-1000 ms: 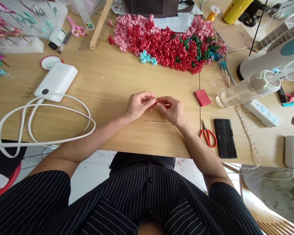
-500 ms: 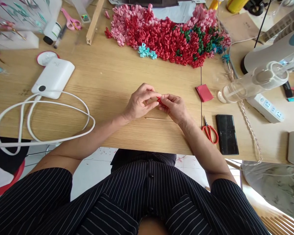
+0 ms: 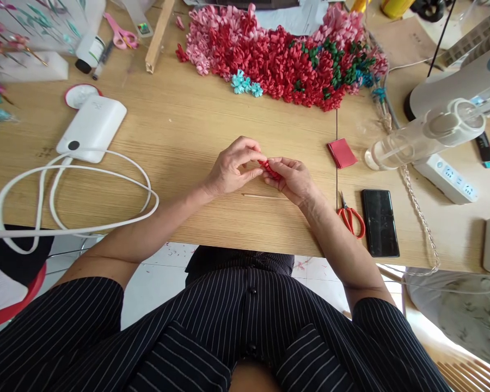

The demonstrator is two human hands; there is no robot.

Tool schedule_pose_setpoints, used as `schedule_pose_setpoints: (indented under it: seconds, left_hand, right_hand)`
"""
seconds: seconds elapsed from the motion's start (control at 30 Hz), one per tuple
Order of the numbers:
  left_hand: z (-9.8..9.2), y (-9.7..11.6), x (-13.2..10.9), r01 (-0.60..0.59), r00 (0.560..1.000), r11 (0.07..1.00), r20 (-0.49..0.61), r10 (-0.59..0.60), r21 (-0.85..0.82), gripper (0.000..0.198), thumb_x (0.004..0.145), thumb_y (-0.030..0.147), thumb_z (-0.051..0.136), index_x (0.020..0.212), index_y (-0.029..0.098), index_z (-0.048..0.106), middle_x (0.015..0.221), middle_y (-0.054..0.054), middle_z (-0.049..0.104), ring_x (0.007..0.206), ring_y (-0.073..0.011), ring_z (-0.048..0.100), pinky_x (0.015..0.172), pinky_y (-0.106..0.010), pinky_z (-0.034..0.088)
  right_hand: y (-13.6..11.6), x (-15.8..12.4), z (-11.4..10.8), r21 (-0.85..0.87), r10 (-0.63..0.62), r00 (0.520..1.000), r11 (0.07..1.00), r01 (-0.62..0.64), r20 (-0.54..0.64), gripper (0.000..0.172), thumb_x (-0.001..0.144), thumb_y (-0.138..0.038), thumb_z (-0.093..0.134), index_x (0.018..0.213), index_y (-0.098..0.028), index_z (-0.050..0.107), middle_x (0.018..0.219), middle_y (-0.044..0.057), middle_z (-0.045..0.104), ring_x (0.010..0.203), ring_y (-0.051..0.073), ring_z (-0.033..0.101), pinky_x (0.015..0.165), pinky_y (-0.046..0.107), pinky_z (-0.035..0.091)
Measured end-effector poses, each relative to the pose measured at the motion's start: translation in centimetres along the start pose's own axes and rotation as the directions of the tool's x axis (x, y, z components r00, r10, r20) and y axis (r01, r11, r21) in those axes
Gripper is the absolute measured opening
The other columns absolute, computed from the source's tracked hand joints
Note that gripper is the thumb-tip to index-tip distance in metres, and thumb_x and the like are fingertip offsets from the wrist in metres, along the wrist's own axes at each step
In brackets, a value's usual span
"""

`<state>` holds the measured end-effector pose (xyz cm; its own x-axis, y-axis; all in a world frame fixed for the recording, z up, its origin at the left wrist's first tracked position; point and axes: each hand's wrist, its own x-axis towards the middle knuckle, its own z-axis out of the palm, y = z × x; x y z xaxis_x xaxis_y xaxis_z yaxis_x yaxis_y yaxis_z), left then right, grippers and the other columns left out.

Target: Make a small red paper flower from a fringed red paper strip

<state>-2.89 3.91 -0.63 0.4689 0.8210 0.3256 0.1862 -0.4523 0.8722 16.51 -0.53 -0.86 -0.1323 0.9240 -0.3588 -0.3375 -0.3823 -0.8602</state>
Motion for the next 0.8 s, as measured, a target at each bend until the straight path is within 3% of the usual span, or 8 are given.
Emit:
schedule_pose_setpoints:
  seconds: [0.17,0.33,0.47,0.7,0.8]
  left_hand:
    - [0.3,0.1,-0.2,0.042,0.994,0.992,-0.094,-0.053,-0.115,0.036,0.084,0.054,0.083,0.098,0.020,0.078,0.107,-0.007,0.073,0.091,-0.0168,0.068,0.081,-0.030,0.056]
    - [0.9,-0.1,0.0,0.138,0.972,0.934,-0.134,-0.191,-0.330,0.059,0.080,0.074,0.079,0.097,0.017,0.076,0.081,-0.004,0.073,0.069,-0.0123,0.066,0.064,-0.025,0.051]
    - [1.1,-0.3,0.1,0.227,0.953,0.873,-0.087,-0.291,-0.432,0.056,0.071,0.068,0.089,0.085,0.016,0.074,0.072,-0.003,0.072,0.061,-0.0110,0.064,0.057,-0.024,0.048]
    - [1.3,-0.1,0.1,0.264,0.947,0.877,-0.066,-0.315,-0.402,0.031,0.071,0.040,0.090,0.083,0.015,0.075,0.077,-0.003,0.076,0.069,-0.0121,0.068,0.069,-0.026,0.055]
    - [1.3,0.0,0.1,0.265,0.951,0.884,-0.049,-0.306,-0.385,0.028,0.071,0.035,0.089,0.084,0.015,0.074,0.081,-0.002,0.078,0.073,-0.0131,0.070,0.076,-0.028,0.058]
  right_hand:
    - [0.2,-0.1,0.3,-0.125,-0.139,0.990,0.983,0.133,-0.039,0.048,0.063,-0.061,0.094,0.080,-0.022,0.072,0.076,-0.002,0.072,0.069,0.009,0.065,0.067,0.023,0.057]
    - [0.3,-0.4,0.7,-0.423,-0.366,0.929,0.851,0.310,-0.054,0.037,0.082,-0.056,0.080,0.087,-0.020,0.076,0.072,-0.002,0.070,0.065,0.009,0.058,0.062,0.026,0.048]
    - [0.4,-0.5,0.7,-0.588,-0.492,0.870,0.714,0.379,-0.037,0.026,0.090,-0.045,0.071,0.090,-0.020,0.077,0.077,0.000,0.073,0.068,0.011,0.060,0.067,0.029,0.049]
    - [0.6,-0.3,0.9,-0.596,-0.507,0.862,0.687,0.415,0.015,0.036,0.084,-0.057,0.077,0.096,-0.023,0.077,0.096,0.004,0.081,0.086,0.017,0.072,0.080,0.034,0.059]
    - [0.6,-0.3,0.9,-0.627,-0.526,0.849,0.649,0.431,0.039,0.028,0.089,-0.050,0.073,0.091,-0.023,0.077,0.094,0.004,0.081,0.085,0.017,0.072,0.081,0.034,0.058]
